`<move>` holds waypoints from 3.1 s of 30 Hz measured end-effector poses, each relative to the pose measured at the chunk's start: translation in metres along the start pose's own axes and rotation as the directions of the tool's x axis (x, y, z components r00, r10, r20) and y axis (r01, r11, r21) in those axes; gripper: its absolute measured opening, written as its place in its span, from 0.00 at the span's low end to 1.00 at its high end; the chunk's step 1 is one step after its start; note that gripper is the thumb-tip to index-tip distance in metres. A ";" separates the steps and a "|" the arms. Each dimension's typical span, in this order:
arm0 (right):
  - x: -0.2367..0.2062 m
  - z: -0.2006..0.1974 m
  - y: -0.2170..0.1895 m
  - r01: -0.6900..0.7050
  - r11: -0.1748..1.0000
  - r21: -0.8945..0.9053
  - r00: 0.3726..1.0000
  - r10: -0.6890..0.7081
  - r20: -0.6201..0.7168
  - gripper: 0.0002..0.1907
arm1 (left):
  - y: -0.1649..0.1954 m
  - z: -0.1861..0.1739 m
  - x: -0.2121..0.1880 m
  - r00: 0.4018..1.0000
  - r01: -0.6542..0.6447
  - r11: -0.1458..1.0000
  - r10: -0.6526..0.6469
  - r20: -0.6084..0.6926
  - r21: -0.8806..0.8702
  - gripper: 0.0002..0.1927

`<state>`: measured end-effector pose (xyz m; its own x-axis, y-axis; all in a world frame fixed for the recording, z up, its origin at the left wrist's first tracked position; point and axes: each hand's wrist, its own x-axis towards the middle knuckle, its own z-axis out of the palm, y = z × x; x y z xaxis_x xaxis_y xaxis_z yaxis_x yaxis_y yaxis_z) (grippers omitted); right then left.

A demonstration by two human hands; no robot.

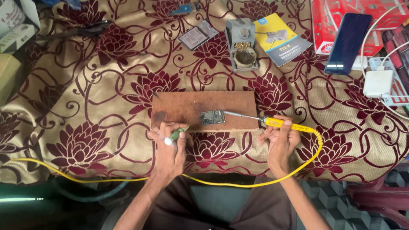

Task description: The person uses a soldering iron and a green-handled tool to work on a small circuit board placed on a wooden block. The person repeatedly applies the soldering iron to various points on the board while holding it steady with the other tool.

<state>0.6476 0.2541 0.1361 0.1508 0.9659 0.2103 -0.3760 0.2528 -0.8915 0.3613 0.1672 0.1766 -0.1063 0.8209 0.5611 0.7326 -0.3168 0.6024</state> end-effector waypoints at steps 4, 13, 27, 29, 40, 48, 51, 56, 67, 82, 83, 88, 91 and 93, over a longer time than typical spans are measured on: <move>0.000 0.002 0.000 0.008 1.000 -0.006 1.000 -0.008 0.005 0.24 | -0.001 -0.002 0.004 0.999 0.036 0.985 -0.031 0.030 -0.167 0.16; 0.000 -0.001 0.010 -0.026 0.999 -0.025 0.999 0.025 -0.040 0.25 | 0.000 -0.001 0.008 0.995 0.093 0.964 -0.078 0.069 -0.251 0.14; 0.002 -0.001 0.013 -0.101 0.993 -0.068 0.990 0.094 -0.104 0.21 | 0.004 -0.009 0.014 0.932 0.350 0.818 -0.354 0.080 -0.456 0.20; 0.004 0.002 0.012 -0.050 0.996 -0.076 0.997 0.045 -0.067 0.21 | 0.004 -0.010 0.018 0.959 0.277 0.886 -0.279 0.050 -0.372 0.20; -0.002 0.007 0.009 -0.069 0.997 -0.040 0.997 0.068 -0.028 0.21 | -0.005 -0.013 0.009 0.999 -0.010 0.997 0.006 -0.050 -0.078 0.11; -0.007 0.008 0.009 -0.051 0.992 0.114 0.983 0.070 -0.170 0.21 | -0.010 -0.008 0.001 0.999 -0.031 0.998 0.033 -0.025 0.055 0.10; -0.005 0.007 0.011 -0.012 0.995 0.103 0.986 0.029 -0.167 0.20 | -0.010 -0.005 -0.002 1.000 0.008 0.997 -0.006 -0.026 0.079 0.11; -0.004 0.008 0.008 -0.083 0.997 -0.003 0.969 0.080 -0.232 0.19 | -0.010 0.000 -0.001 0.999 -0.043 0.984 0.047 -0.018 0.175 0.11; -0.001 0.019 0.000 0.007 1.000 0.027 0.990 -0.003 -0.143 0.16 | -0.020 0.003 0.003 0.999 -0.021 0.987 0.027 -0.035 0.160 0.09; -0.019 0.036 -0.019 0.171 0.947 -0.273 0.983 -0.182 -0.015 0.14 | -0.024 -0.016 -0.002 0.997 -0.049 0.994 0.054 -0.052 0.101 0.09; -0.018 0.041 -0.023 0.190 0.943 -0.273 0.981 -0.196 0.006 0.14 | -0.026 -0.017 -0.002 0.998 -0.048 0.993 0.053 -0.046 0.107 0.10; -0.026 0.069 -0.050 0.405 0.725 -0.557 0.914 -0.328 0.239 0.09 | -0.031 -0.025 -0.007 1.000 -0.024 0.988 0.023 0.004 0.150 0.11; -0.018 0.093 -0.058 0.484 0.636 -0.602 0.875 -0.351 0.333 0.10 | -0.033 -0.028 -0.007 0.999 -0.049 0.993 0.051 -0.016 0.106 0.11; -0.020 0.098 -0.064 0.517 0.572 -0.637 0.856 -0.355 0.375 0.08 | -0.033 -0.031 -0.007 0.998 -0.057 0.989 0.057 0.002 0.139 0.12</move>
<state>0.5788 0.2242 0.2280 -0.0804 0.7580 0.6473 0.4449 0.6084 -0.6572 0.3168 0.1569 0.1700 -0.0628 0.8027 0.5931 0.8238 -0.2938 0.4848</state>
